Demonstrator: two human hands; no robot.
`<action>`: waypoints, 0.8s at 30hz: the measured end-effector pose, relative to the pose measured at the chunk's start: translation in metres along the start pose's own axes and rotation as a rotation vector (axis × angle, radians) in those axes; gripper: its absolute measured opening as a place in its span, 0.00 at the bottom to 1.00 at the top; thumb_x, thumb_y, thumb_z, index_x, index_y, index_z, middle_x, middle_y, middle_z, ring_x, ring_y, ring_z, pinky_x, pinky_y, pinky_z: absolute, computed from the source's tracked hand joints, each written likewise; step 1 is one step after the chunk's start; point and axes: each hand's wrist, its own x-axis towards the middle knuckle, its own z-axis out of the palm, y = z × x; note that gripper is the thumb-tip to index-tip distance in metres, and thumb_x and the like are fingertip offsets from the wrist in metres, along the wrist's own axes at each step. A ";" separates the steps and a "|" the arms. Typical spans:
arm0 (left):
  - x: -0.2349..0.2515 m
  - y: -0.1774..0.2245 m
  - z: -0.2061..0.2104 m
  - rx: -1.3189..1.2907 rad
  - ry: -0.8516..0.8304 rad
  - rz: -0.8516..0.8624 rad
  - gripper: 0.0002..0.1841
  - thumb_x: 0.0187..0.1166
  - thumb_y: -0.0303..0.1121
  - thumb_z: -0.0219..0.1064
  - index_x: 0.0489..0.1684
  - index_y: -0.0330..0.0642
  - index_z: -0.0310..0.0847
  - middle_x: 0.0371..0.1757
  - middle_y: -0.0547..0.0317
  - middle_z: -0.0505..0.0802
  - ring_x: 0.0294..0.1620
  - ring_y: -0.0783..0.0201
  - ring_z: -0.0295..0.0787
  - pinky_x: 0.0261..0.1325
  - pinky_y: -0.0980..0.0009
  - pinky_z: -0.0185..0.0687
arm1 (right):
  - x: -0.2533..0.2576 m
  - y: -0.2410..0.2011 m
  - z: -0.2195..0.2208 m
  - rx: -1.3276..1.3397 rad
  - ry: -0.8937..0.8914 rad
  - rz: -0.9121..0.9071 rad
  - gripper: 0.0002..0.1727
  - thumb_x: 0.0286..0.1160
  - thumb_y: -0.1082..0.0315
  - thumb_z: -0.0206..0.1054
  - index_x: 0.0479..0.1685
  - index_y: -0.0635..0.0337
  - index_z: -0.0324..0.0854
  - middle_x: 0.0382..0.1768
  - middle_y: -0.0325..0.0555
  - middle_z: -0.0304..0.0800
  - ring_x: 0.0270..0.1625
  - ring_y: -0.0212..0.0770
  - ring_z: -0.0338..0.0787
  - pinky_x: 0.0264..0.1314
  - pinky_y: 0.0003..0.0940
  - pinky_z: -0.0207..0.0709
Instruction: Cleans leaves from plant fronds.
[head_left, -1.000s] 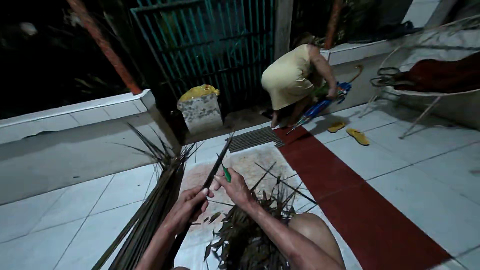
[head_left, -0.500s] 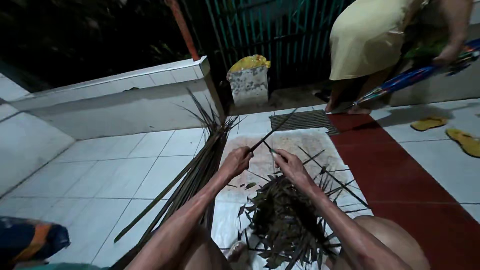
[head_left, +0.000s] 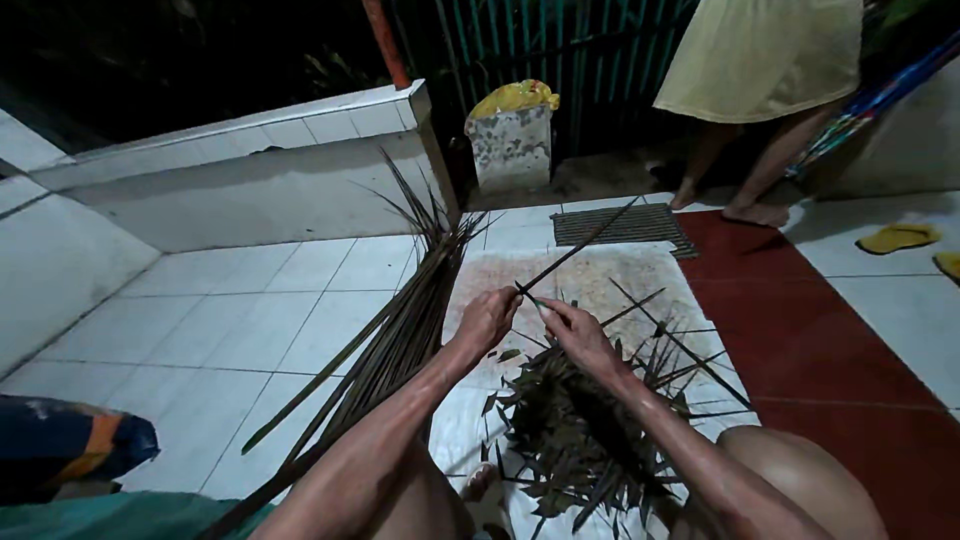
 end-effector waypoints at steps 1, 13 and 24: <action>0.000 0.002 0.000 0.017 0.001 -0.005 0.21 0.95 0.46 0.49 0.55 0.42 0.85 0.35 0.50 0.92 0.41 0.51 0.92 0.52 0.46 0.85 | 0.000 0.000 0.001 -0.001 -0.001 0.001 0.23 0.92 0.49 0.52 0.74 0.46 0.83 0.35 0.38 0.89 0.34 0.33 0.86 0.44 0.35 0.81; -0.003 0.015 0.003 0.118 0.061 -0.010 0.17 0.93 0.42 0.53 0.51 0.42 0.86 0.38 0.46 0.92 0.46 0.46 0.92 0.52 0.44 0.85 | -0.003 -0.005 0.005 -0.111 0.105 0.061 0.24 0.91 0.46 0.52 0.75 0.38 0.84 0.39 0.43 0.92 0.39 0.41 0.89 0.50 0.48 0.82; -0.005 0.025 0.004 0.171 0.072 -0.060 0.17 0.93 0.42 0.53 0.53 0.42 0.86 0.42 0.44 0.93 0.51 0.42 0.92 0.53 0.41 0.84 | -0.007 -0.015 0.008 -0.130 0.158 0.117 0.23 0.90 0.47 0.53 0.73 0.38 0.85 0.40 0.43 0.93 0.40 0.43 0.89 0.50 0.50 0.82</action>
